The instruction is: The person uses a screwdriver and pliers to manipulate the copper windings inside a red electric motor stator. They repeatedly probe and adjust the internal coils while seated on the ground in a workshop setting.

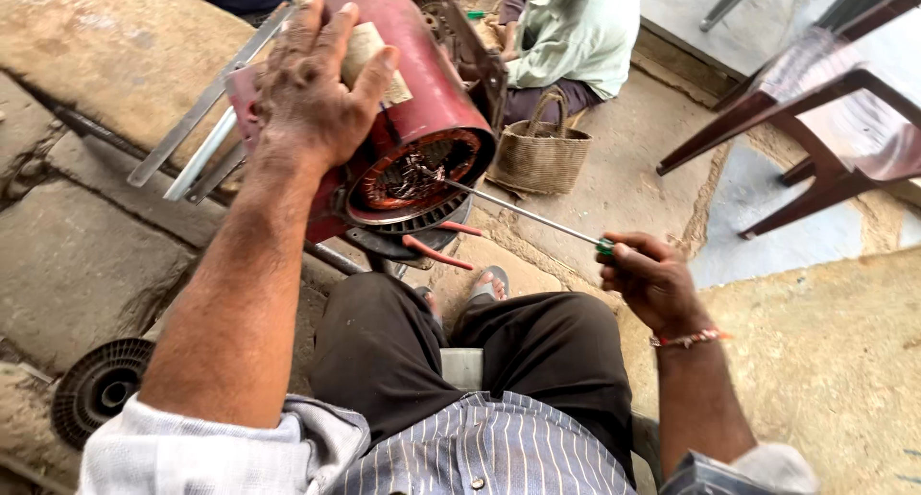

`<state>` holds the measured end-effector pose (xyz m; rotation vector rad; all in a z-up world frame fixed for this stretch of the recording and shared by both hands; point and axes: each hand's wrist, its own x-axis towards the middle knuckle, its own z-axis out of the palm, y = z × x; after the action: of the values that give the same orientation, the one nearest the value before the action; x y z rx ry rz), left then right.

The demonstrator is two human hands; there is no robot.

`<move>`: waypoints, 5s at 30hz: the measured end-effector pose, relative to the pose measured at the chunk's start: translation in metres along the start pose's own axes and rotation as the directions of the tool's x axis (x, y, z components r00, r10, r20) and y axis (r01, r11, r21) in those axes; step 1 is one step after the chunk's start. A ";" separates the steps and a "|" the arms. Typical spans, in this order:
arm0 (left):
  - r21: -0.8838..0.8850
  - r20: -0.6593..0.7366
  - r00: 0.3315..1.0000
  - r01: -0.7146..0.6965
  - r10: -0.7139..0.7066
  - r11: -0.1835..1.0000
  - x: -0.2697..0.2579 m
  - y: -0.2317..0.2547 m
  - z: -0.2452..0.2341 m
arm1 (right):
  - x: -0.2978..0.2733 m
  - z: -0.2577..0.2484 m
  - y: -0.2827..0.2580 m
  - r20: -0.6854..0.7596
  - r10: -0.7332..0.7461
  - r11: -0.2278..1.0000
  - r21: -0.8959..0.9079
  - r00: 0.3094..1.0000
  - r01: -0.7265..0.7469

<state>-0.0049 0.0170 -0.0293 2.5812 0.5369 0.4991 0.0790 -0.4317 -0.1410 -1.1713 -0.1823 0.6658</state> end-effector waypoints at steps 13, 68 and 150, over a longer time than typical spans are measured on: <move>-0.007 -0.023 0.999 0.022 -0.022 1.000 -0.005 0.003 -0.001 | -0.021 0.050 -0.079 0.202 -0.355 0.470 -0.805 0.913 0.361; -0.013 -0.049 0.993 0.109 -0.109 0.994 -0.001 0.016 0.000 | -0.108 0.101 -0.036 -0.065 -0.243 0.781 -0.604 0.968 0.155; -0.024 0.115 0.971 0.215 -0.211 0.976 0.022 0.060 -0.001 | 0.002 0.165 0.039 0.207 0.371 0.908 0.123 0.905 -0.400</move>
<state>0.0301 -0.0220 0.0063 2.4620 0.7477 0.2867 -0.0116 -0.2914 -0.1107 -0.9951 -0.0426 1.1199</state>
